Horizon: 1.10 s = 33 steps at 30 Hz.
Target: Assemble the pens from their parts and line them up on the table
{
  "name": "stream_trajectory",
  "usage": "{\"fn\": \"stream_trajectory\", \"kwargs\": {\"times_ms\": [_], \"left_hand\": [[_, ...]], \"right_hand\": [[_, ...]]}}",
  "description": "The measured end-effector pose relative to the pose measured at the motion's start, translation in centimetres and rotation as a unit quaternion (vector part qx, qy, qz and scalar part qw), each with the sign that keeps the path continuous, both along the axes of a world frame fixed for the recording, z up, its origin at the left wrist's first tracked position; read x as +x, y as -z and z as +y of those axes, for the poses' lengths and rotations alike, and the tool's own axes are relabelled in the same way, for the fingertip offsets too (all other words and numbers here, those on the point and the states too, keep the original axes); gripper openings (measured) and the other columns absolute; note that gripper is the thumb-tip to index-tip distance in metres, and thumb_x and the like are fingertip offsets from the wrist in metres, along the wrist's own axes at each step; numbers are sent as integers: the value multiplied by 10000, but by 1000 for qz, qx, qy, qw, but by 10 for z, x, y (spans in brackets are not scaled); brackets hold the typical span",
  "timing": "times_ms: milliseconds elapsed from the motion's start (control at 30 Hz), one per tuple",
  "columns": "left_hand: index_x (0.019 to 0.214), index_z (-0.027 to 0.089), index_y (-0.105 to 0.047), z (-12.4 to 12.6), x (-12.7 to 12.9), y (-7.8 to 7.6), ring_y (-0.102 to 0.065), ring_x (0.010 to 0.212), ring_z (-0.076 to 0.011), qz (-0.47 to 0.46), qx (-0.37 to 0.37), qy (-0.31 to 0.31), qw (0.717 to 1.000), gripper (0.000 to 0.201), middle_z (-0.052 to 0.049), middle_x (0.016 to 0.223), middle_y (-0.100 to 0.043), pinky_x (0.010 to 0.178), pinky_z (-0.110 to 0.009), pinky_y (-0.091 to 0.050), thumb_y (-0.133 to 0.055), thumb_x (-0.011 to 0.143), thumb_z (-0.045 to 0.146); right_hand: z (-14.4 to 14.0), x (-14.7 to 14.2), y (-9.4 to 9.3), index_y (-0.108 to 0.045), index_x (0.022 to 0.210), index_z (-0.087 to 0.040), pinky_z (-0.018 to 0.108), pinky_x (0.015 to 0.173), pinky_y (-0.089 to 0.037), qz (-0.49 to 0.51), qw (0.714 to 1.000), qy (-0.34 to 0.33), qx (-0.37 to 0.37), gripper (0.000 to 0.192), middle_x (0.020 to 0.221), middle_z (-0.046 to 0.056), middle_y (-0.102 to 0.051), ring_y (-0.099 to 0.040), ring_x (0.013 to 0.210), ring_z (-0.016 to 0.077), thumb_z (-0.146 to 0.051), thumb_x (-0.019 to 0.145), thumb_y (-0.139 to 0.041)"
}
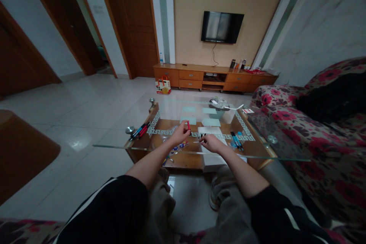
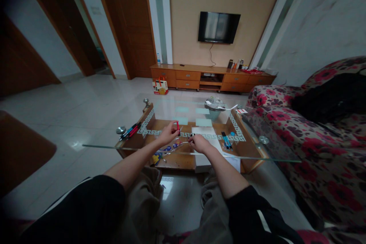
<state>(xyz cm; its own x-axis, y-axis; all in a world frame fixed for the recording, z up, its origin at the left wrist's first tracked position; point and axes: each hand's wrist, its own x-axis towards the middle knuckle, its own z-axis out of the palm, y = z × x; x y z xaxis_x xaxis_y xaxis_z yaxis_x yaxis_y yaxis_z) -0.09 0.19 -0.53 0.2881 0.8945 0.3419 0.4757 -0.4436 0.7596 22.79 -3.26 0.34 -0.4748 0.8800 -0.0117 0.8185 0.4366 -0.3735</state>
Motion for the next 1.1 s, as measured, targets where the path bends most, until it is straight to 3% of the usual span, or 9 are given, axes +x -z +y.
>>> {"fn": "stream_trajectory", "kwargs": {"times_ms": [500,1100], "left_hand": [[1304,223,-425,1,-1,4,-639,692,-129,-3,-15,-15,1000,495,33,778,-681,665,-235,-460,-581,835,206],[1304,216,-427,-1,-1,5,-609,644,-116,4,-2,4,1000,503,37,771,-662,623,-221,-446,-571,822,199]], "right_hand": [[1,2,1,-759,1037,-202,247,782,-469,-21,1000,2,-5,238,946,69,-754,-693,855,198,-197,851,-610],[3,2,7,-752,787,-163,213,650,-403,-78,997,10,-23,136,773,66,-734,-646,708,168,-164,781,-616]]}}
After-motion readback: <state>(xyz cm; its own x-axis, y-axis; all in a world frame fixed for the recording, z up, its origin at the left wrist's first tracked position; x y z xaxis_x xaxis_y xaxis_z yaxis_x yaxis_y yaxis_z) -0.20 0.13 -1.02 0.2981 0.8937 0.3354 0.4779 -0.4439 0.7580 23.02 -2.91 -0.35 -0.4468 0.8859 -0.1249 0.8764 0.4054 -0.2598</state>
